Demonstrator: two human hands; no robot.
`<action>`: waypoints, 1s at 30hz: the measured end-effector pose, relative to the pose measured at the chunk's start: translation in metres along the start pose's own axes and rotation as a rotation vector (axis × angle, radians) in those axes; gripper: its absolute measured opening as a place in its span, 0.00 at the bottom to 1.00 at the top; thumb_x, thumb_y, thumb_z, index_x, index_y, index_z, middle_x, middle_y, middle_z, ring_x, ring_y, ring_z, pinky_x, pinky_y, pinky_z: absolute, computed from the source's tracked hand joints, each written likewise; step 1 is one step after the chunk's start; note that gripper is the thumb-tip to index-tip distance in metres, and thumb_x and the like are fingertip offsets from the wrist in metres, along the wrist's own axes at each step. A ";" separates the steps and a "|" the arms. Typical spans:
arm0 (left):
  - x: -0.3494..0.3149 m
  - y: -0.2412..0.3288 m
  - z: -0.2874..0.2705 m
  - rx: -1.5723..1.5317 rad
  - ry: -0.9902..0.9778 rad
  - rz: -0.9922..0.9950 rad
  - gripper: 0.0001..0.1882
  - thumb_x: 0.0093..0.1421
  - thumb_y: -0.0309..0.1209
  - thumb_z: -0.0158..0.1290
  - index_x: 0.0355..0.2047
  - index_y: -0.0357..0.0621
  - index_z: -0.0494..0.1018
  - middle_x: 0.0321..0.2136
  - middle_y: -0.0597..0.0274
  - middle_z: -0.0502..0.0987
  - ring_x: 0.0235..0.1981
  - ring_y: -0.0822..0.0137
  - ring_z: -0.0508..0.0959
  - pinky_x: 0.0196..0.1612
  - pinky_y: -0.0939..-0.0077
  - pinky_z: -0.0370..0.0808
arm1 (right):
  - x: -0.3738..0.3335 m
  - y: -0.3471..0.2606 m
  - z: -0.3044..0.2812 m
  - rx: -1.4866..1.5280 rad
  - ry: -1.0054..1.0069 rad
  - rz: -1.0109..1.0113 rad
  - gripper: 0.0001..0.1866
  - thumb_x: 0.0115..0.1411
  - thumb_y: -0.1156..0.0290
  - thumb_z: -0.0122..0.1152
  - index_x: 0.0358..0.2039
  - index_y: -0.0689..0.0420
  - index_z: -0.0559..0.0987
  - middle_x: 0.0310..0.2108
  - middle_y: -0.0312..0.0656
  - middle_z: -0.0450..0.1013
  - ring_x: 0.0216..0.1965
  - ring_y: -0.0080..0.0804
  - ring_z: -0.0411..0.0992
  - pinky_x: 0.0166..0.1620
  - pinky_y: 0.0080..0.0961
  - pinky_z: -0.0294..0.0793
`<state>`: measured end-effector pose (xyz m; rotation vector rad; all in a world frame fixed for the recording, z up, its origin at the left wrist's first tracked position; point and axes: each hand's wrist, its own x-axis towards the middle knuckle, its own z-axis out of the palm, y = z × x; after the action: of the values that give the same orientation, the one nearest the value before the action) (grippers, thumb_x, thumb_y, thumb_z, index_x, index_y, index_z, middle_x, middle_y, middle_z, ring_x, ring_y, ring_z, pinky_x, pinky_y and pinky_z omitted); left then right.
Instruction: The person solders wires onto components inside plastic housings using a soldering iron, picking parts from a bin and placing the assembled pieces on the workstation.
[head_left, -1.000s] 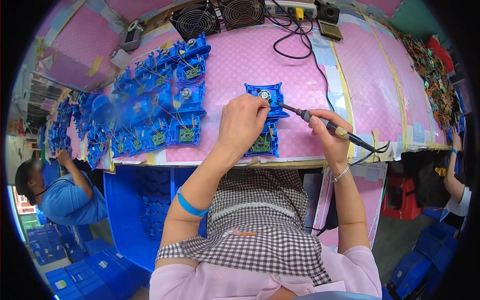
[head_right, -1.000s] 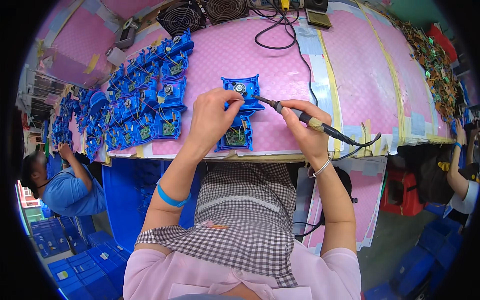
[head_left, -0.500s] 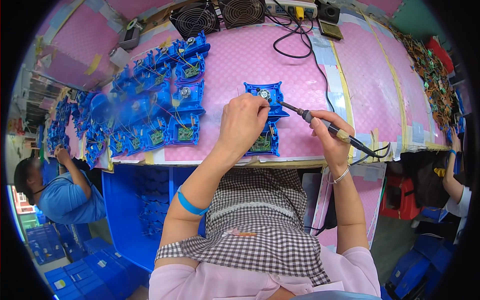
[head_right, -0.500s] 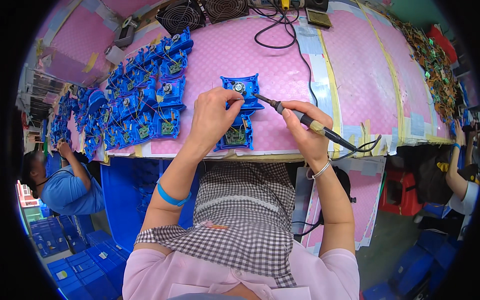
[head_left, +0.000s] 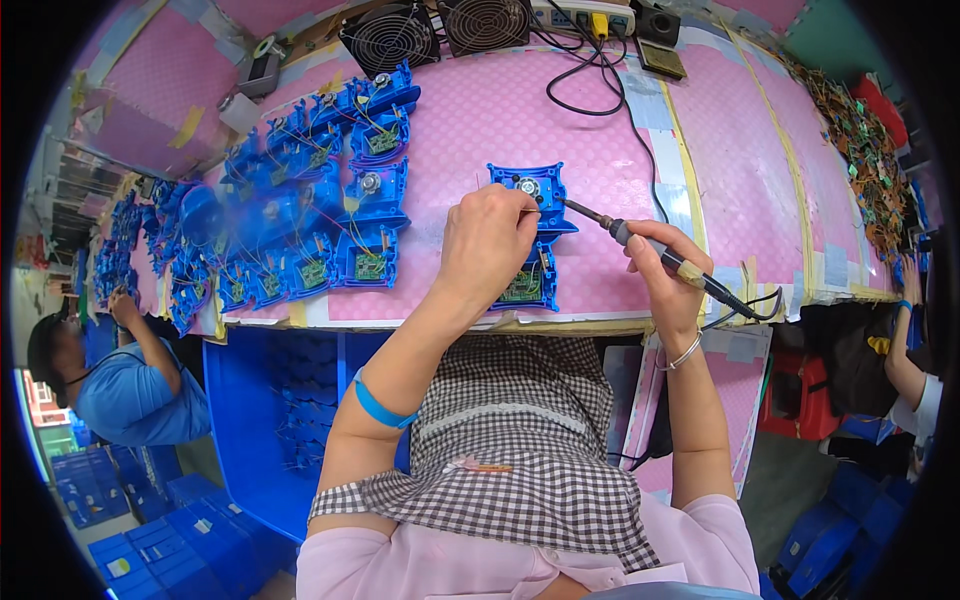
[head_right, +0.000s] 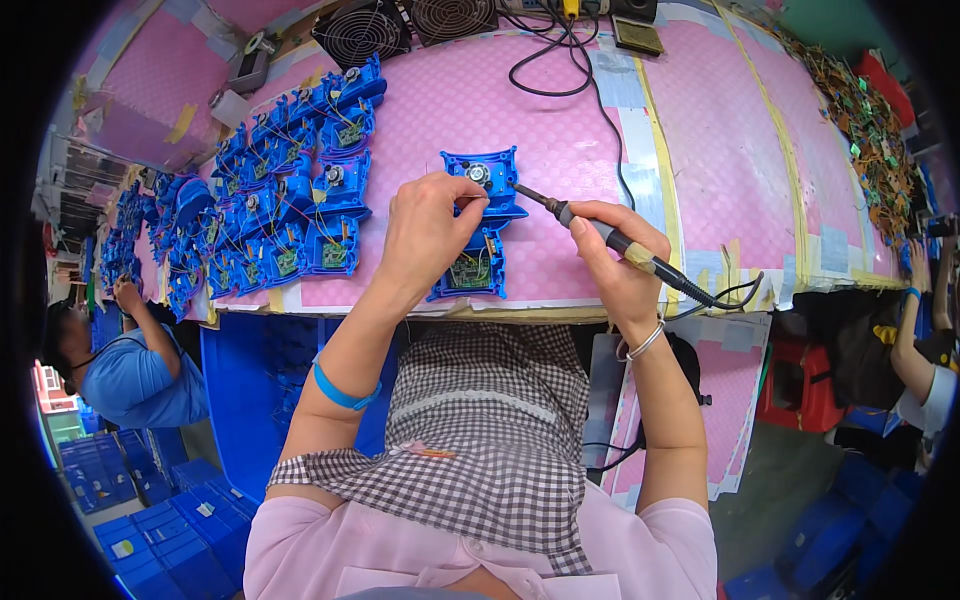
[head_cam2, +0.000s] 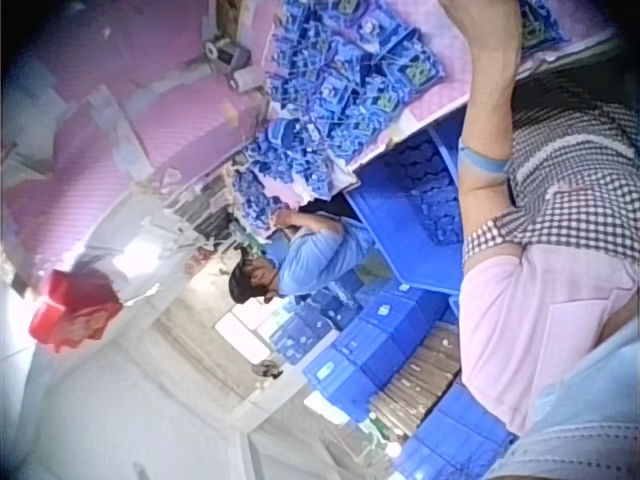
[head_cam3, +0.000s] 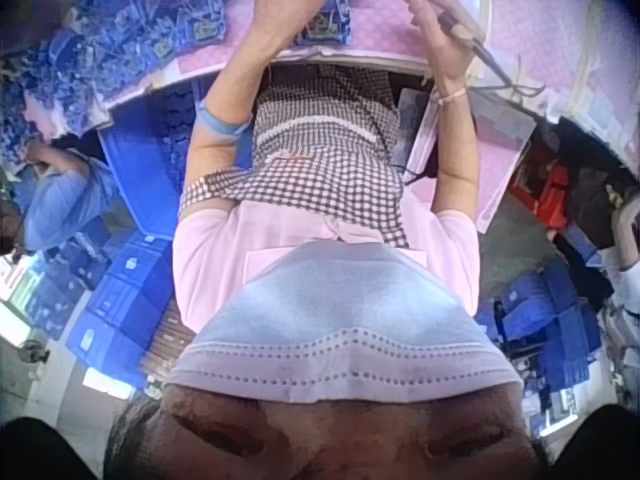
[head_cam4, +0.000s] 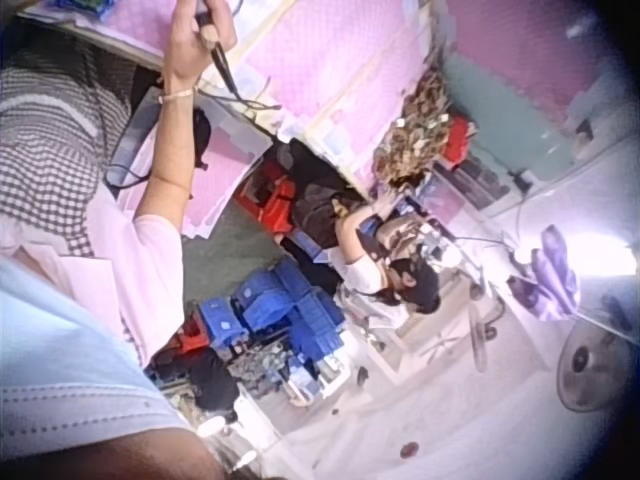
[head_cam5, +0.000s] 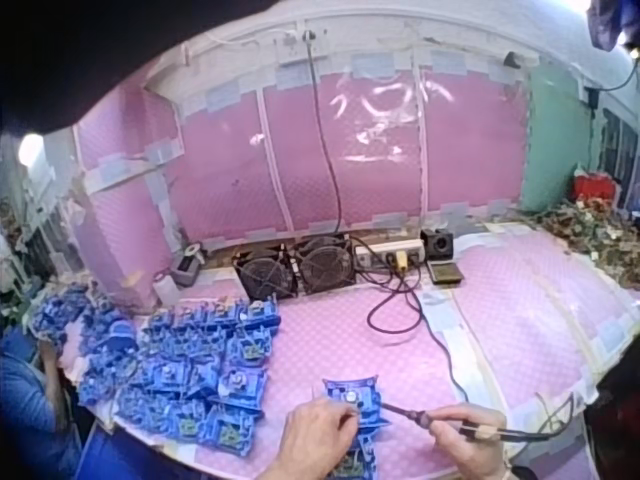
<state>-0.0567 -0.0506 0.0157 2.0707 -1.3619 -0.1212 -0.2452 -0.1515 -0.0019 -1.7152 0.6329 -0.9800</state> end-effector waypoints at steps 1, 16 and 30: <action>0.000 0.000 0.000 0.003 0.000 -0.003 0.07 0.49 0.26 0.57 0.29 0.39 0.80 0.27 0.52 0.80 0.29 0.56 0.80 0.34 0.65 0.75 | 0.000 -0.001 0.000 0.007 0.002 -0.002 0.09 0.57 0.76 0.59 0.37 0.67 0.79 0.27 0.42 0.75 0.25 0.22 0.72 0.30 0.16 0.72; 0.000 0.001 0.002 -0.019 0.010 0.008 0.06 0.52 0.28 0.54 0.26 0.37 0.78 0.25 0.47 0.77 0.29 0.50 0.78 0.35 0.58 0.75 | -0.001 -0.002 0.000 0.012 0.014 0.009 0.09 0.56 0.77 0.60 0.37 0.67 0.79 0.27 0.42 0.76 0.26 0.22 0.72 0.29 0.16 0.71; 0.000 0.000 0.003 -0.004 0.028 -0.010 0.07 0.49 0.27 0.57 0.28 0.37 0.79 0.24 0.52 0.80 0.27 0.56 0.80 0.33 0.66 0.75 | -0.001 -0.002 0.003 -0.049 -0.034 -0.014 0.09 0.56 0.76 0.60 0.37 0.65 0.79 0.27 0.41 0.76 0.25 0.20 0.72 0.28 0.14 0.71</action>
<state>-0.0583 -0.0519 0.0135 2.0688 -1.3341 -0.0990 -0.2431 -0.1483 -0.0009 -1.7778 0.6285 -0.9502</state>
